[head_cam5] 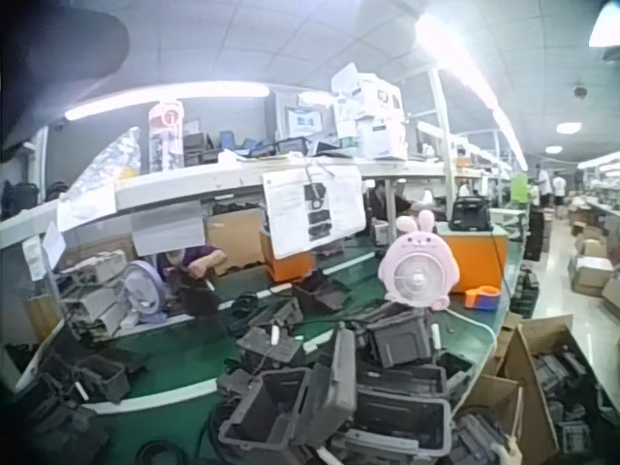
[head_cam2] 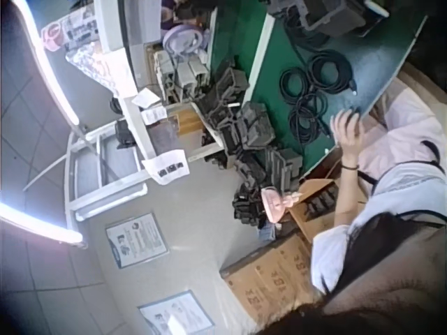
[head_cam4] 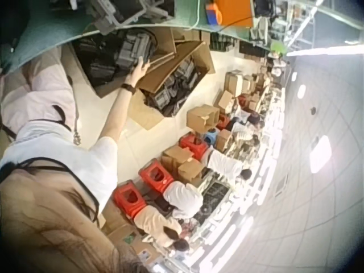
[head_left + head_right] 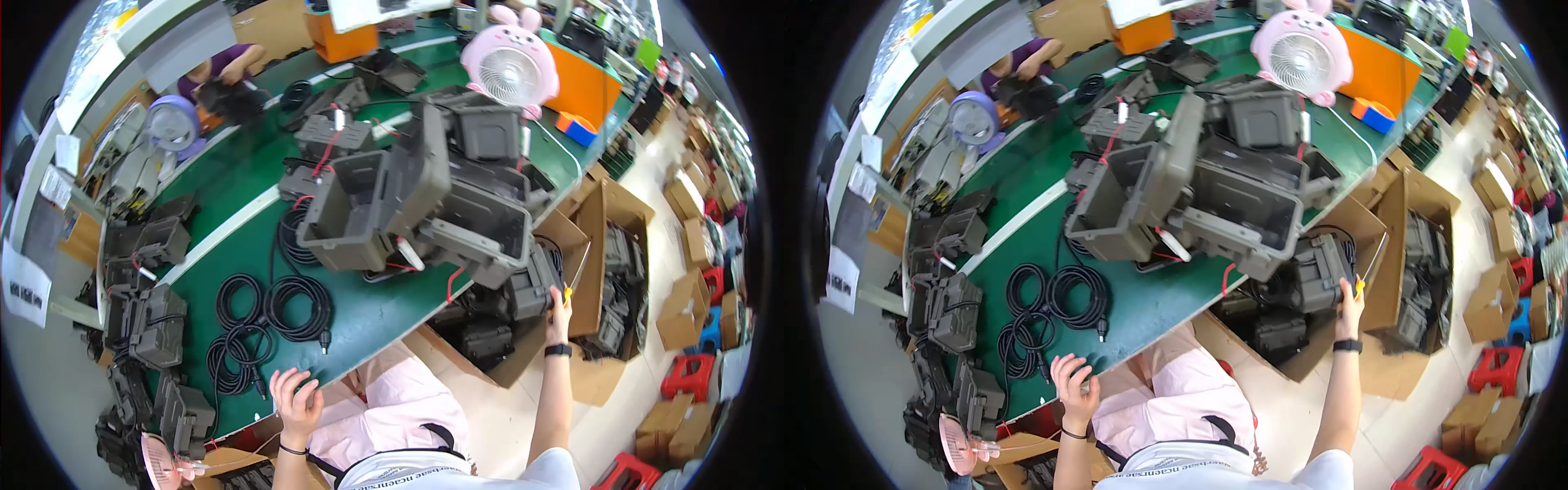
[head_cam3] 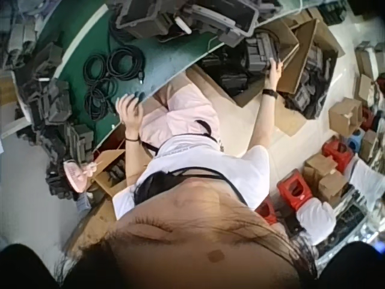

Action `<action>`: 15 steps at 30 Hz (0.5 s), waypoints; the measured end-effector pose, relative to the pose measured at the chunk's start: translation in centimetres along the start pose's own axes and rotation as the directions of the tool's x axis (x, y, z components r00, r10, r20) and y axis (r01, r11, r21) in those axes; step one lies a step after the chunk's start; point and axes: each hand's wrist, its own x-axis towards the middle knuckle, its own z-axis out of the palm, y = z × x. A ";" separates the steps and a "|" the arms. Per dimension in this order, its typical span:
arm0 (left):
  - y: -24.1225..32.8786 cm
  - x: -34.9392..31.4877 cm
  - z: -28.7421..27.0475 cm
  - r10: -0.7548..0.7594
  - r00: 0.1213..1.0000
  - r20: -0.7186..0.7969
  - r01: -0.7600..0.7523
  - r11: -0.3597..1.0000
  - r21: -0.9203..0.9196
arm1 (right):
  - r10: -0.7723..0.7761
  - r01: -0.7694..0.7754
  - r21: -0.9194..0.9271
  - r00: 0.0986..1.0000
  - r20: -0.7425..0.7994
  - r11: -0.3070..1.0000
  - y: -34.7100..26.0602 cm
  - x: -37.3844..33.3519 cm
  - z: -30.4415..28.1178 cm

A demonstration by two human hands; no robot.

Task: Assembling and securing components inside grey plastic equipment boxes using a screwdriver at a workshop bench.

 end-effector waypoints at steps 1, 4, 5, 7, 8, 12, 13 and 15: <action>-0.3 -0.1 -0.4 -0.031 0.999 0.024 0.031 0.999 -0.012 | 0.028 -0.029 -0.020 0.999 -0.033 0.999 0.1 2.9 3.0; 0.1 0.8 0.0 -0.054 0.997 0.061 0.057 0.998 -0.040 | 0.079 -0.074 0.132 0.996 -0.037 0.988 3.7 14.0 5.7; 0.1 1.5 0.5 -0.039 0.995 0.094 0.045 0.997 -0.064 | 0.137 -0.166 0.460 0.986 0.096 0.873 4.9 17.5 5.7; 0.2 1.8 -0.2 -0.056 0.985 0.161 0.063 0.997 -0.041 | 0.168 -0.262 0.397 0.952 0.256 0.880 0.0 10.6 22.7; 0.1 2.2 -0.4 -0.044 0.987 0.156 0.052 0.998 -0.044 | 0.161 -0.267 0.367 0.942 0.295 0.891 -2.9 6.1 27.8; -0.8 3.6 -1.8 -0.121 0.991 0.055 0.123 0.992 -0.029 | 0.145 -0.249 0.256 0.919 0.366 0.934 -6.4 -5.9 31.3; -1.2 4.2 -2.4 -0.148 0.989 0.006 0.148 0.989 -0.003 | 0.155 -0.255 0.230 0.913 0.377 0.939 -4.7 -6.5 29.2; -2.9 7.7 -1.5 -0.184 0.973 -0.137 0.177 0.982 -0.065 | 0.116 -0.184 0.197 0.944 0.310 0.963 -5.1 -2.8 26.2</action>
